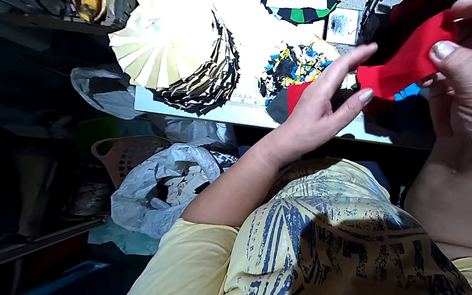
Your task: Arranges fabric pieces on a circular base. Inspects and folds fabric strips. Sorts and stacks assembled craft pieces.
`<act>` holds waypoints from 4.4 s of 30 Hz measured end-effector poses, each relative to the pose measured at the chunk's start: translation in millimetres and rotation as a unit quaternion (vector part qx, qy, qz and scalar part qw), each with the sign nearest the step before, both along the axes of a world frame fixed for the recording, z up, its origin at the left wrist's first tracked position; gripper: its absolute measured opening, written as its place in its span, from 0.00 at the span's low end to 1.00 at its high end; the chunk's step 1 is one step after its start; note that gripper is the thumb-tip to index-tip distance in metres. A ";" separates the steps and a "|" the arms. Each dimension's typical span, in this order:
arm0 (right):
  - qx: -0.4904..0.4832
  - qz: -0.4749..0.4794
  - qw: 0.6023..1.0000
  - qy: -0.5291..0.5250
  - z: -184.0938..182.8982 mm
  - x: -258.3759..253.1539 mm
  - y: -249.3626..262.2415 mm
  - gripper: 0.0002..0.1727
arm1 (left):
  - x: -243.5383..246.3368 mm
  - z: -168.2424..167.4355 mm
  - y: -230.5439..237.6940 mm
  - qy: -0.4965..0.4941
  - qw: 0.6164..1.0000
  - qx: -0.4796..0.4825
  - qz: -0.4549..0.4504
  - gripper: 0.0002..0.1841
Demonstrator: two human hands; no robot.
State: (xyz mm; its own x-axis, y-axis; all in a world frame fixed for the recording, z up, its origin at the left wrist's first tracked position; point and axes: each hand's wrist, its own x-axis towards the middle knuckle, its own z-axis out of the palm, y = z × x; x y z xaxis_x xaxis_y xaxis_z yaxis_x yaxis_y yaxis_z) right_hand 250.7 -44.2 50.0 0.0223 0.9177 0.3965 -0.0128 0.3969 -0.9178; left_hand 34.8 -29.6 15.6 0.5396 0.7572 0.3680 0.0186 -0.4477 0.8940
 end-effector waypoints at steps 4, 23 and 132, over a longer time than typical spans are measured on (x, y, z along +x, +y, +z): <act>0.044 0.074 0.996 -0.013 6.1 -30.7 -1.7 0.18 | -10.8 17.4 0.5 -0.159 0.950 -0.255 -0.084 0.34; 0.006 -0.067 0.943 -0.326 -49.8 -56.1 -10.6 0.10 | -36.0 -1.8 21.4 0.195 0.968 0.103 0.121 0.22; 0.078 -0.117 0.931 -0.338 -35.8 90.6 -45.7 0.11 | -20.8 -32.5 26.1 0.454 0.861 0.171 0.154 0.34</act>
